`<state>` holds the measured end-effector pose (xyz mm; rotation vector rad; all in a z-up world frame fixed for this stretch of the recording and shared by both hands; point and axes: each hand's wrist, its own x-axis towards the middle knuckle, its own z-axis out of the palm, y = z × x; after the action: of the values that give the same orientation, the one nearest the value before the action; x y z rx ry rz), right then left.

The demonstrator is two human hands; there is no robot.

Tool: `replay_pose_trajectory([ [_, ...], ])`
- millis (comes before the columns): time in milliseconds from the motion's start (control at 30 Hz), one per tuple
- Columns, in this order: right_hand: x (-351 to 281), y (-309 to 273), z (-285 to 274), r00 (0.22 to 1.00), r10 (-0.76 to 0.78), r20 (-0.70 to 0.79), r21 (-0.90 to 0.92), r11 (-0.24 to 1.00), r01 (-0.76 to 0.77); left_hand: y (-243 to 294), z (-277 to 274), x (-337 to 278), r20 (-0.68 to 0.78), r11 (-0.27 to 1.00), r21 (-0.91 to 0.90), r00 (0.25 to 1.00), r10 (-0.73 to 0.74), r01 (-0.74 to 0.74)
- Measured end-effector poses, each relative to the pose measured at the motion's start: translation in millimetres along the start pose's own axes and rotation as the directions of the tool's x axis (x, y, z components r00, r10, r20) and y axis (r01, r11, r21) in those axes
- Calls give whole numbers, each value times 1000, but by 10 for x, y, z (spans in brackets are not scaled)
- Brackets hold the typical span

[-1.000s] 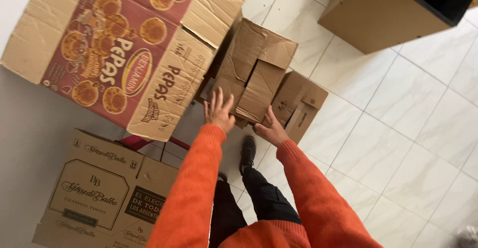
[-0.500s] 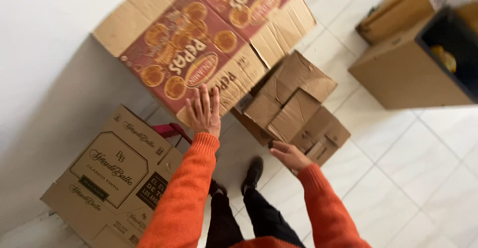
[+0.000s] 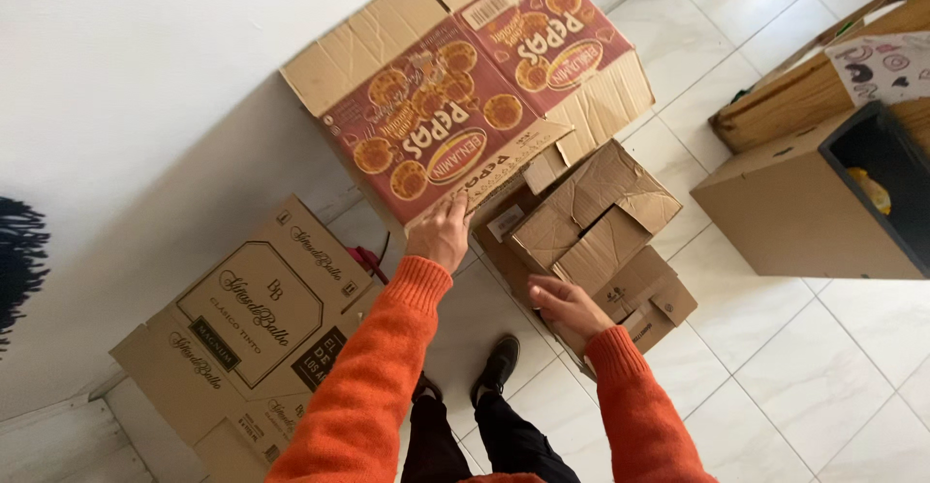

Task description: The person folds multiple cardboard boxes by hand, flattening the flaps and stacking them on the floor.

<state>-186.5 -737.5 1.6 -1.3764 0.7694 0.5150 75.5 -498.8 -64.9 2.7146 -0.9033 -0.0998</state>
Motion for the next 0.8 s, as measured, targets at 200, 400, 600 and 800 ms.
replay_pose_trajectory([
  [200, -149, -768, 342, 947, -61, -314, 384, 904, 186, -102, -915, -305, 17, 998, -45, 999, -44, 45],
  [400, 146, -1055, 375, 955, -58, -290, 572, 790, 222, -356, -1087, -965, -186, 1000, -8, 983, 2, -4],
  [600, 1467, -208, -263, 869, -212, -446, 619, 629, 471, -456, -1465, -1156, -301, 991, -91, 951, 67, -98],
  [800, 1368, -755, -394, 803, -371, -466, 557, 582, 592, -665, -1790, -1446, -430, 987, 60, 888, 161, -150],
])
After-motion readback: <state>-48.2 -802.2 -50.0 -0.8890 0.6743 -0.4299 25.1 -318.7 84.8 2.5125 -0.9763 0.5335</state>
